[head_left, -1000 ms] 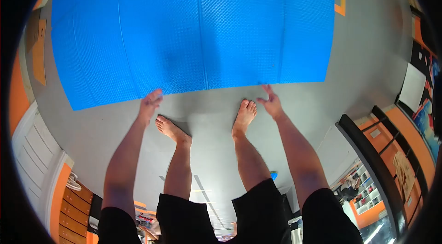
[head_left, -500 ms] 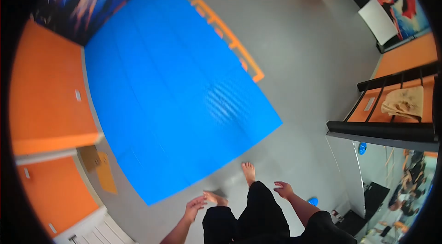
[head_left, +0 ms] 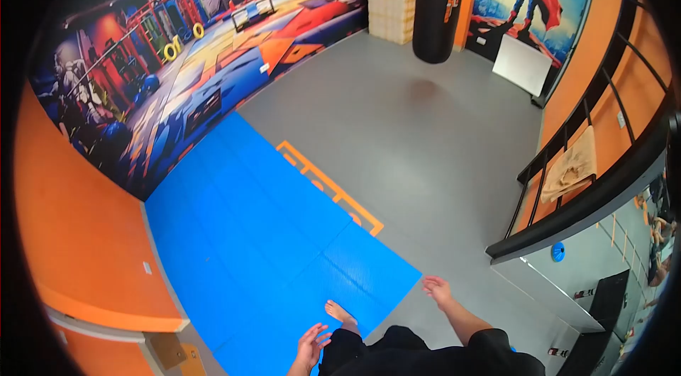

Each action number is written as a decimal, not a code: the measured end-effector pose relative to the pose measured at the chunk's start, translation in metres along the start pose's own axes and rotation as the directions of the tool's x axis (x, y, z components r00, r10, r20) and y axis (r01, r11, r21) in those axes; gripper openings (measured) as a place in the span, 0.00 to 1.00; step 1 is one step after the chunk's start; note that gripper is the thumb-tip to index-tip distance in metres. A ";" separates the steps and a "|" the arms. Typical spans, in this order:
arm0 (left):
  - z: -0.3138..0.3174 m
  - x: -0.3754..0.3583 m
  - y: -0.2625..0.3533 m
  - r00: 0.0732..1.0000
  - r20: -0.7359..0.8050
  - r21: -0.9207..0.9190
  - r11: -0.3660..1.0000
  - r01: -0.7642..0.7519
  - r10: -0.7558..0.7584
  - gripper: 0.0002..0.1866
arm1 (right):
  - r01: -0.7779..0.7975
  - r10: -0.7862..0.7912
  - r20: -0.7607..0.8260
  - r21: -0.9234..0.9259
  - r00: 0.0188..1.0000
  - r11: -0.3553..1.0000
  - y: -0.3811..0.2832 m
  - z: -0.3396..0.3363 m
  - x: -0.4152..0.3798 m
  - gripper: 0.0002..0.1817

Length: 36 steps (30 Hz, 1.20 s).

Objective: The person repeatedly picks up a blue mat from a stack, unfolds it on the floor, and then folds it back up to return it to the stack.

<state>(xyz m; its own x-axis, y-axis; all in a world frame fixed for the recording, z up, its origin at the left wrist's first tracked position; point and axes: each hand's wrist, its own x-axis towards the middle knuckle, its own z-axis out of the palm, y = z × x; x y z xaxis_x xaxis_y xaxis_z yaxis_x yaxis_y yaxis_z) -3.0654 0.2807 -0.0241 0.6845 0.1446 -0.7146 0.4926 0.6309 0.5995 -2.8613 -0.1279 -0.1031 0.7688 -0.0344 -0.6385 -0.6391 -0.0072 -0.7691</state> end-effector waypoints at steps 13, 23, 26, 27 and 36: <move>0.089 0.190 0.273 0.842 0.538 -0.080 0.997 -0.002 0.045 0.22 | 0.212 -0.197 0.288 -0.024 0.937 0.977 -0.196 0.209 0.009 0.19; 0.165 0.339 0.405 0.676 0.737 -0.067 0.991 0.114 -0.028 0.28 | 0.361 -0.390 0.026 0.329 0.920 0.873 -0.312 0.249 0.100 0.21; 0.191 0.381 0.446 0.677 0.736 -0.105 0.980 0.167 -0.036 0.26 | 0.361 -0.418 0.031 0.449 0.908 0.817 -0.353 0.263 0.153 0.20; 0.200 0.398 0.459 0.678 0.735 -0.110 0.982 0.152 -0.023 0.26 | 0.337 -0.415 0.044 0.507 0.909 0.793 -0.368 0.267 0.177 0.19; 0.234 0.543 0.608 0.808 0.581 -0.275 0.958 0.081 0.098 0.27 | 0.131 -0.371 0.391 0.519 0.842 0.845 -0.573 0.370 0.396 0.20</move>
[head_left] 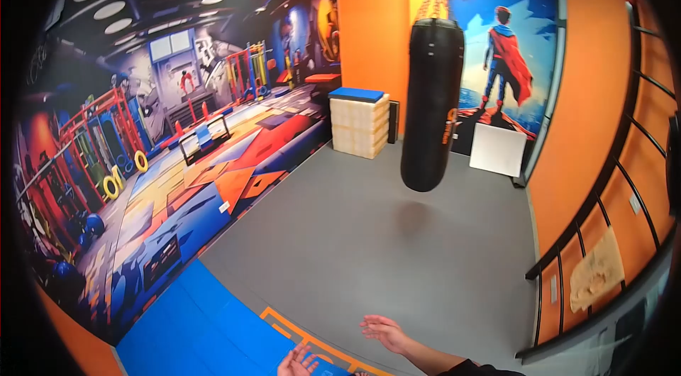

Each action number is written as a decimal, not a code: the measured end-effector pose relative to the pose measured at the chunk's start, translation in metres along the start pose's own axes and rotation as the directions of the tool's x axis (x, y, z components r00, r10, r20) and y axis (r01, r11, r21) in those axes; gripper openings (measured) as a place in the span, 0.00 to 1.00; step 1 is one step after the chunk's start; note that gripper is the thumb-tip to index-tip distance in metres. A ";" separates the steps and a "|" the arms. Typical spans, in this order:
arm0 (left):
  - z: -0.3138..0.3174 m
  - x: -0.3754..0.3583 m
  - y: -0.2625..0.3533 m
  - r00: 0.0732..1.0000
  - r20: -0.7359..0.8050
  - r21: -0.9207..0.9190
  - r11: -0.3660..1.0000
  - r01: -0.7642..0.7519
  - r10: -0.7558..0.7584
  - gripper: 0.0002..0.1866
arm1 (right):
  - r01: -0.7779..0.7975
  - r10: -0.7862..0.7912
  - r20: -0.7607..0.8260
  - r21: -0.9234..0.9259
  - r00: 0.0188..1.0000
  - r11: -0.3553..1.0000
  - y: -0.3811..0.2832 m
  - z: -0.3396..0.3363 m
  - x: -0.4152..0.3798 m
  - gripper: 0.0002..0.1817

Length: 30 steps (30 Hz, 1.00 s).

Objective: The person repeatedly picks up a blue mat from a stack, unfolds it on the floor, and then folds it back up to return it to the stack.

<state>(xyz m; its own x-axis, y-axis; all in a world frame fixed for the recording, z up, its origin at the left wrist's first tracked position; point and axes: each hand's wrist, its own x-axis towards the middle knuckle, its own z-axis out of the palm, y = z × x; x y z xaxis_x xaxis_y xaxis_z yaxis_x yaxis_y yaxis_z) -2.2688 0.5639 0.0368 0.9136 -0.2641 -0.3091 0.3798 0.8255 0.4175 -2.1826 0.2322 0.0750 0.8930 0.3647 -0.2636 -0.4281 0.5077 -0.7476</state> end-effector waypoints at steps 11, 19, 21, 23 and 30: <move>-0.027 0.236 0.138 0.986 0.162 -0.347 0.938 0.015 0.044 0.24 | -0.034 0.033 0.168 0.004 0.985 0.999 -0.083 0.044 0.294 0.20; 0.087 0.485 0.294 0.967 0.094 0.117 0.967 0.226 -0.238 0.22 | 0.083 -0.076 -0.096 0.081 0.992 0.993 -0.165 0.002 0.426 0.19; 0.114 0.547 0.317 0.955 0.094 0.198 0.945 0.259 -0.282 0.22 | 0.252 -0.219 -0.203 0.156 0.955 0.955 -0.193 -0.015 0.455 0.20; 0.137 0.611 0.327 0.942 0.105 0.275 0.919 0.281 -0.319 0.23 | 0.323 -0.273 -0.257 0.175 0.927 0.930 -0.220 -0.040 0.484 0.20; 0.177 0.816 0.282 0.906 0.220 0.134 0.931 0.340 -0.362 0.21 | 0.474 -0.372 -0.348 0.281 0.861 0.834 -0.331 -0.161 0.607 0.19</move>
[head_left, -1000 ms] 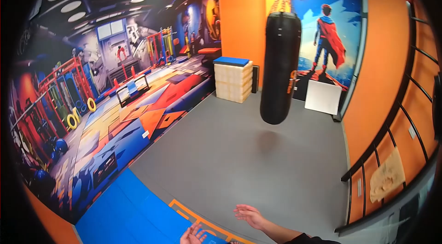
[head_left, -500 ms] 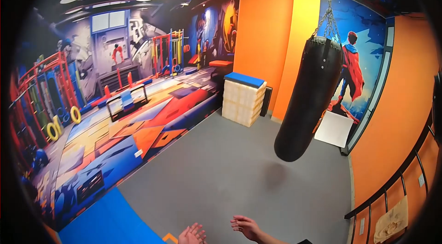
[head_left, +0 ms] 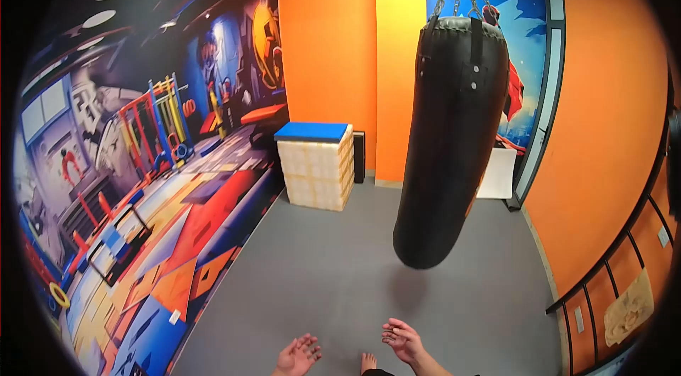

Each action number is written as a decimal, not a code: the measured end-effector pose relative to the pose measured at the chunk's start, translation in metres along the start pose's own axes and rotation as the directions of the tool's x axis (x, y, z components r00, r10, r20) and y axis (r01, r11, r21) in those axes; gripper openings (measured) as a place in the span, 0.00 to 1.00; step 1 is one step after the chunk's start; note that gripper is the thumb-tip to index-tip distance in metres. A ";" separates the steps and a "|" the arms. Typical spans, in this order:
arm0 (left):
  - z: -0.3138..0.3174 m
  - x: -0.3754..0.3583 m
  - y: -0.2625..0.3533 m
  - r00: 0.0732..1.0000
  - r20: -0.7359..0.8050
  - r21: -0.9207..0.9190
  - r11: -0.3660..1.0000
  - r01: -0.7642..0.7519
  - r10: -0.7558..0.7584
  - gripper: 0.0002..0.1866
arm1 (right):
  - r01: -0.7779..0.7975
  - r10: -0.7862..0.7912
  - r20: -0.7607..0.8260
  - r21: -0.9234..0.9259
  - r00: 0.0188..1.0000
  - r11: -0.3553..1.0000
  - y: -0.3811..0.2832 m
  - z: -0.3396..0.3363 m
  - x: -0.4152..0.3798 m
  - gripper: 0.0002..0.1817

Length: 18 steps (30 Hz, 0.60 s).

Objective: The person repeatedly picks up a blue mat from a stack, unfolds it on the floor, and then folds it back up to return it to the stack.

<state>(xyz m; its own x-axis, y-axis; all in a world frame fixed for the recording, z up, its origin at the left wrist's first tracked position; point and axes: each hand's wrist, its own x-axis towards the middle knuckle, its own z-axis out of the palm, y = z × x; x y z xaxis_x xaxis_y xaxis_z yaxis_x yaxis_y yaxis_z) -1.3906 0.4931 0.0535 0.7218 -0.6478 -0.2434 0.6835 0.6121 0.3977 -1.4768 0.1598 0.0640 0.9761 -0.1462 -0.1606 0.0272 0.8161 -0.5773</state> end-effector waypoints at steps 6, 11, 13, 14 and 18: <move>0.042 0.133 0.025 0.999 -0.028 -0.105 0.994 -0.030 0.027 0.19 | -0.143 0.142 0.102 0.009 0.985 0.990 -0.069 0.013 0.176 0.20; 0.055 0.232 0.089 0.998 -0.012 -0.167 0.984 -0.062 0.061 0.18 | -0.144 0.150 0.246 -0.039 0.958 0.989 -0.107 0.041 0.334 0.21; 0.069 0.273 0.122 0.986 0.167 -0.260 0.965 0.034 0.010 0.19 | -0.104 0.116 0.240 -0.061 0.964 0.993 -0.119 0.054 0.390 0.21; 0.048 0.304 0.131 0.998 0.048 -0.295 0.955 -0.015 0.030 0.19 | -0.083 0.087 0.252 -0.026 0.964 0.996 -0.123 0.060 0.416 0.21; 0.027 0.424 0.191 0.988 0.141 -0.321 0.947 -0.009 0.057 0.22 | -0.028 0.025 0.205 0.011 0.978 1.000 -0.137 0.071 0.505 0.20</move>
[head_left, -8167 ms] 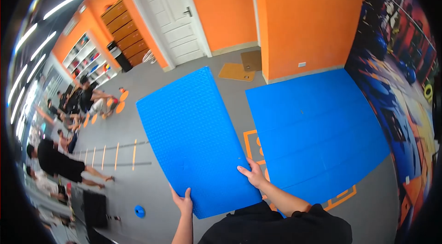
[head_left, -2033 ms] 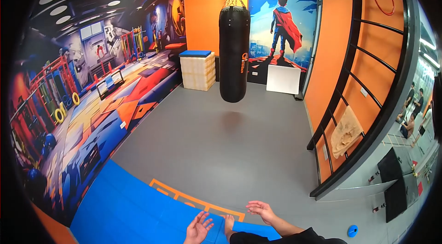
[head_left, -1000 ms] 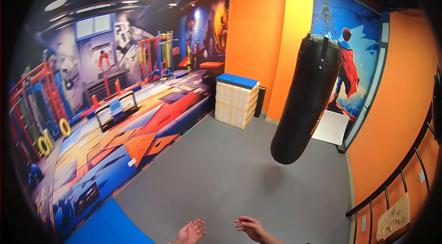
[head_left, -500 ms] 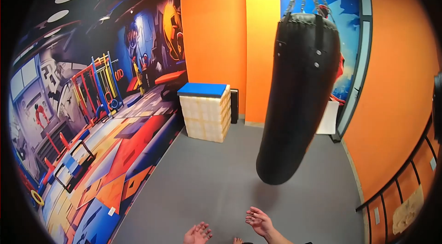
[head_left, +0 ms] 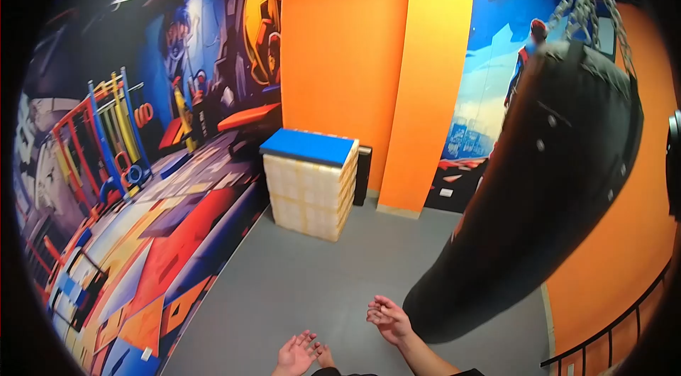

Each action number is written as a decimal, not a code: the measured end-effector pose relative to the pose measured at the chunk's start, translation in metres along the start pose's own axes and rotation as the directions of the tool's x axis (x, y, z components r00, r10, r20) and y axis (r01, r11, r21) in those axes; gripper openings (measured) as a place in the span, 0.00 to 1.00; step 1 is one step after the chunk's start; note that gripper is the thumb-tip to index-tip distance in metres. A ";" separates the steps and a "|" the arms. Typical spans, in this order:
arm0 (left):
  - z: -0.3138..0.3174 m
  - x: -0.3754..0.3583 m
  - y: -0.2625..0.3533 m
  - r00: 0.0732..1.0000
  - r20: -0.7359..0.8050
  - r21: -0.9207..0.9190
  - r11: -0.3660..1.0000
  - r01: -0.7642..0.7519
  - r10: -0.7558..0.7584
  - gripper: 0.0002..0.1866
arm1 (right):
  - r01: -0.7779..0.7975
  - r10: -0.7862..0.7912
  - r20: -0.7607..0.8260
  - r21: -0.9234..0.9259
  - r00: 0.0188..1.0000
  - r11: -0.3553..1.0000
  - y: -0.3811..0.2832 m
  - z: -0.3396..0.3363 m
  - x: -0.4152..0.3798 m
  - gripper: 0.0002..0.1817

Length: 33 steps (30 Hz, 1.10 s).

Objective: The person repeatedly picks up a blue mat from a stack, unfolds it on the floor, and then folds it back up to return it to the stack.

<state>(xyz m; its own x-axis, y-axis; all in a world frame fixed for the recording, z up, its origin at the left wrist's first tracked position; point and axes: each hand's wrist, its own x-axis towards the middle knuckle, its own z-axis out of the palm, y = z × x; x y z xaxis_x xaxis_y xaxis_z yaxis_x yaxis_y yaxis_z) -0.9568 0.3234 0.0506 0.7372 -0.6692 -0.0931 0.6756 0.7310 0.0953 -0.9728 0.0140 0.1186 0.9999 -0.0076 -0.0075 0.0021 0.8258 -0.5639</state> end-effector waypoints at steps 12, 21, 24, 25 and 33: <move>0.084 0.345 0.118 0.957 -0.159 0.379 0.880 0.286 -0.242 0.20 | 0.369 -0.383 -0.205 -0.106 0.900 0.923 -0.135 -0.056 0.228 0.22; 0.058 0.517 0.147 0.899 -0.415 0.155 0.963 0.223 -0.141 0.20 | 0.389 -0.360 -0.240 0.086 0.902 0.917 -0.206 -0.146 0.446 0.22; 0.077 0.572 0.170 0.908 -0.414 0.286 0.938 0.194 -0.062 0.20 | 0.222 -0.225 -0.130 -0.038 0.966 0.974 -0.227 -0.152 0.526 0.22; 0.073 0.590 0.180 0.911 -0.413 0.275 0.953 0.126 -0.001 0.20 | 0.203 -0.206 -0.127 -0.038 0.970 0.978 -0.232 -0.154 0.553 0.22; 0.059 0.718 0.255 0.902 -0.420 0.222 0.975 -0.002 0.098 0.20 | 0.029 -0.012 0.060 -0.299 0.998 0.954 -0.248 -0.140 0.750 0.20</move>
<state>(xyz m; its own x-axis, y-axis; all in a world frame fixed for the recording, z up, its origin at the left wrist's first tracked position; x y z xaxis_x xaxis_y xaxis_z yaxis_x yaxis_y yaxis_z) -0.2554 0.0213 0.0667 0.7293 -0.4766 -0.4908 0.6581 0.6848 0.3128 -0.2252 -0.2754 0.1368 0.9987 0.0164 0.0487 0.0281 0.6189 -0.7850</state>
